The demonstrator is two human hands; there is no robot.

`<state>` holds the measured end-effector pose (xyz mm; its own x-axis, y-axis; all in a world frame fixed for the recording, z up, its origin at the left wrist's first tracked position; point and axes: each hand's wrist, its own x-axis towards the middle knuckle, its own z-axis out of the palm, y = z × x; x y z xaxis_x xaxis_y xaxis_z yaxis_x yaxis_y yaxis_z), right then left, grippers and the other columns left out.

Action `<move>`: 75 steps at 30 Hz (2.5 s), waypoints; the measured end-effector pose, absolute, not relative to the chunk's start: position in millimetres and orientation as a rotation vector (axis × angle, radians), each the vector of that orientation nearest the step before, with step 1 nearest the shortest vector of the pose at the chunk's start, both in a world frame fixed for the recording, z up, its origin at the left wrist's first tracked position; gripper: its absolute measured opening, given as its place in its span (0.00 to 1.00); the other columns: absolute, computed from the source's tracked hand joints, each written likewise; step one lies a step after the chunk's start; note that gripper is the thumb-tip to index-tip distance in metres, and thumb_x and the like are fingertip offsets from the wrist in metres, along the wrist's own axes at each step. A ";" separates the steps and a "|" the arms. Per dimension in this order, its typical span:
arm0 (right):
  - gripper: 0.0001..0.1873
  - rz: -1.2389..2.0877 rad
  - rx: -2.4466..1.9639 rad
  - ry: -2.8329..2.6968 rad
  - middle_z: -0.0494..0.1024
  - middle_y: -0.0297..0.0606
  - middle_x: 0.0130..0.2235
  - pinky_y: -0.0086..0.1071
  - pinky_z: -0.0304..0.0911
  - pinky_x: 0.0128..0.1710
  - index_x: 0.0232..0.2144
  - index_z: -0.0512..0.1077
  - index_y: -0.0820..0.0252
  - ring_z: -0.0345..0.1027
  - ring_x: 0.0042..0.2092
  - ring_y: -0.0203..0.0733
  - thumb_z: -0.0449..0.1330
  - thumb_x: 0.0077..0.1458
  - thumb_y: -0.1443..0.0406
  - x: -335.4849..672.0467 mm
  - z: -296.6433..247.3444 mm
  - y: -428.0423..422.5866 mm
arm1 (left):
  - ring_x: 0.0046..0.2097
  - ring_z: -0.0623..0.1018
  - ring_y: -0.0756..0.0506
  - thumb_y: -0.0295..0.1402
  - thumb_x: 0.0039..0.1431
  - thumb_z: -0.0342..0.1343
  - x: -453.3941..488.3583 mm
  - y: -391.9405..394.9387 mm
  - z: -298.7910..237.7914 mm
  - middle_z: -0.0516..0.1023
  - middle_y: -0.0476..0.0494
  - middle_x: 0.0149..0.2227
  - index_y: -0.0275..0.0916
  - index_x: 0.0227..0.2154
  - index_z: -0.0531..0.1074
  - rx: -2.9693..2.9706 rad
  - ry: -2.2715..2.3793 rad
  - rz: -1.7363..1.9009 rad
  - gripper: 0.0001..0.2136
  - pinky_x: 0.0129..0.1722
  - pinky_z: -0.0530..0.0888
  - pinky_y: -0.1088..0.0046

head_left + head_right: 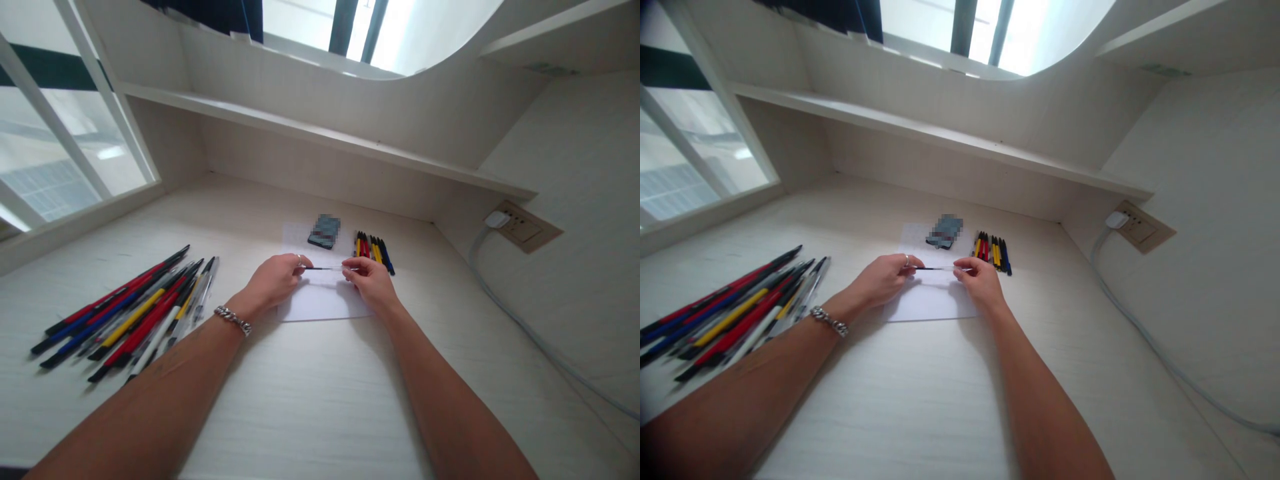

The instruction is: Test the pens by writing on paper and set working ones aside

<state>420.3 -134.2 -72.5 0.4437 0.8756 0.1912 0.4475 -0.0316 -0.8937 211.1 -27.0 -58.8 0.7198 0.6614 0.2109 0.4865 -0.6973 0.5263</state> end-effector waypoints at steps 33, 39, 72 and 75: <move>0.08 -0.066 -1.774 -1.621 0.80 0.38 0.37 0.35 0.62 0.44 0.33 0.77 0.57 0.70 0.41 0.43 0.58 0.56 0.70 390.9 -70.1 -133.9 | 0.42 0.77 0.44 0.29 0.59 0.48 212.9 -29.6 -62.2 0.80 0.42 0.43 0.43 0.43 0.76 2.524 0.858 0.532 0.14 0.41 0.70 0.70; 0.07 -0.007 -1.827 -1.549 0.79 0.38 0.36 0.34 0.61 0.41 0.33 0.77 0.57 0.70 0.38 0.42 0.59 0.56 0.69 400.3 -66.0 -135.4 | 0.42 0.77 0.43 0.28 0.59 0.48 209.6 -23.3 -62.8 0.81 0.41 0.42 0.43 0.43 0.76 2.513 0.936 0.526 0.15 0.40 0.70 0.69; 0.07 -0.064 -1.762 -1.676 0.79 0.39 0.38 0.34 0.61 0.43 0.37 0.79 0.54 0.68 0.41 0.43 0.61 0.56 0.66 391.5 -65.9 -136.8 | 0.43 0.77 0.44 0.28 0.59 0.48 217.1 -36.4 -60.3 0.81 0.43 0.44 0.42 0.44 0.76 2.493 0.753 0.545 0.15 0.43 0.71 0.70; 0.07 -0.070 -1.808 -1.715 0.79 0.39 0.36 0.35 0.60 0.42 0.34 0.79 0.55 0.68 0.40 0.43 0.60 0.57 0.67 391.6 -64.2 -136.8 | 0.44 0.77 0.44 0.28 0.59 0.48 217.4 -37.2 -60.2 0.81 0.43 0.44 0.43 0.44 0.76 2.494 0.727 0.550 0.15 0.44 0.71 0.70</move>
